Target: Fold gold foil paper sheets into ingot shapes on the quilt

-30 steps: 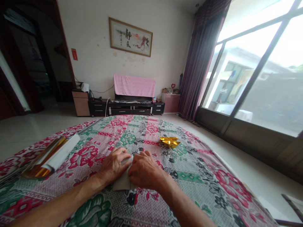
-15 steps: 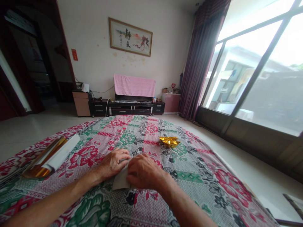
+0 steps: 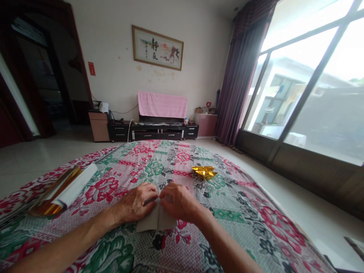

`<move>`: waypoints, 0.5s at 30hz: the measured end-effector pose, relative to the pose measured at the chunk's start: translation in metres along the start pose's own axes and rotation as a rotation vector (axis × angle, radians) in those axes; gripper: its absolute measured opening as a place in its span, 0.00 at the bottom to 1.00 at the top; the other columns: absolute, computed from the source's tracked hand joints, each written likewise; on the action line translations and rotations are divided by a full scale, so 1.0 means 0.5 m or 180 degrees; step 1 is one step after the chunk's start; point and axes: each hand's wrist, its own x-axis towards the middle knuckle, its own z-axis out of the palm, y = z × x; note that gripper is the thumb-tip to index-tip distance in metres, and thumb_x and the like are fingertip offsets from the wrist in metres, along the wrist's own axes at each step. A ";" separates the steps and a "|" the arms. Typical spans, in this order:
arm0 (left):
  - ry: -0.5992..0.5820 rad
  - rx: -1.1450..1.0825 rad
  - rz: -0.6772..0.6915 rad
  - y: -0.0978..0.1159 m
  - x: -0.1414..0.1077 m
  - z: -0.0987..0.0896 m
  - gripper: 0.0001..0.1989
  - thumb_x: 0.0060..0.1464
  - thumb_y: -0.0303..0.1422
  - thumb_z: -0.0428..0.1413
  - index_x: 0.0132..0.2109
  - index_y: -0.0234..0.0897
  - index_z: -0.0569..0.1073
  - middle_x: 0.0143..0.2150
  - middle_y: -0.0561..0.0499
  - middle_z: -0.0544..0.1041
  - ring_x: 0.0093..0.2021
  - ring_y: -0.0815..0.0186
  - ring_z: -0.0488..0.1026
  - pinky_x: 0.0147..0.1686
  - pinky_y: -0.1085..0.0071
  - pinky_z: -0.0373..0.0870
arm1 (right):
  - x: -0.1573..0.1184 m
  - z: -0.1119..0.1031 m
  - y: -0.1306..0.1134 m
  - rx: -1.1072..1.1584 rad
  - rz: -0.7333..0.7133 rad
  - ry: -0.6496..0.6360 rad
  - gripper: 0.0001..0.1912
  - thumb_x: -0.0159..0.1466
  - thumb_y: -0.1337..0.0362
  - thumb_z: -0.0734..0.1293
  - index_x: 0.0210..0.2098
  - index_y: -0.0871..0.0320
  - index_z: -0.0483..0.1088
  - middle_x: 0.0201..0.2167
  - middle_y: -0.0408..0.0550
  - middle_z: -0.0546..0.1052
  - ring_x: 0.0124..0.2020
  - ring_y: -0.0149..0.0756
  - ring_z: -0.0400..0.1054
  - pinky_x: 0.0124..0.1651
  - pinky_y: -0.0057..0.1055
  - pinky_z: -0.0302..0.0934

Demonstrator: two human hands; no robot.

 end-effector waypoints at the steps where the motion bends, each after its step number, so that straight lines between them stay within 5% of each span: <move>1: -0.0012 0.0016 -0.0002 0.001 0.000 -0.002 0.07 0.53 0.30 0.49 0.34 0.38 0.73 0.37 0.49 0.72 0.40 0.64 0.67 0.43 0.66 0.66 | 0.001 -0.004 0.009 -0.0121 0.0218 0.0298 0.09 0.55 0.70 0.62 0.34 0.58 0.72 0.31 0.46 0.75 0.33 0.31 0.66 0.37 0.29 0.57; 3: -0.0037 0.0035 -0.0003 0.004 -0.001 -0.005 0.07 0.53 0.32 0.50 0.34 0.37 0.73 0.37 0.48 0.72 0.41 0.63 0.67 0.43 0.66 0.67 | 0.002 -0.010 0.025 -0.0279 0.0741 0.0591 0.08 0.56 0.68 0.62 0.31 0.61 0.72 0.26 0.47 0.74 0.28 0.31 0.65 0.33 0.29 0.56; 7: -0.0087 0.0032 -0.0041 0.003 0.000 -0.009 0.07 0.52 0.33 0.51 0.36 0.37 0.73 0.38 0.47 0.71 0.41 0.62 0.67 0.43 0.65 0.67 | 0.004 -0.013 0.030 0.0231 0.1426 0.0265 0.16 0.57 0.58 0.63 0.39 0.63 0.72 0.17 0.43 0.71 0.19 0.29 0.62 0.24 0.27 0.51; 15: -0.0132 -0.0025 -0.0072 0.003 0.001 -0.009 0.08 0.50 0.33 0.52 0.37 0.39 0.73 0.39 0.48 0.71 0.41 0.61 0.66 0.44 0.64 0.67 | 0.002 0.002 0.024 0.1287 0.1562 0.0024 0.23 0.57 0.55 0.64 0.49 0.60 0.66 0.20 0.44 0.73 0.20 0.30 0.65 0.21 0.25 0.55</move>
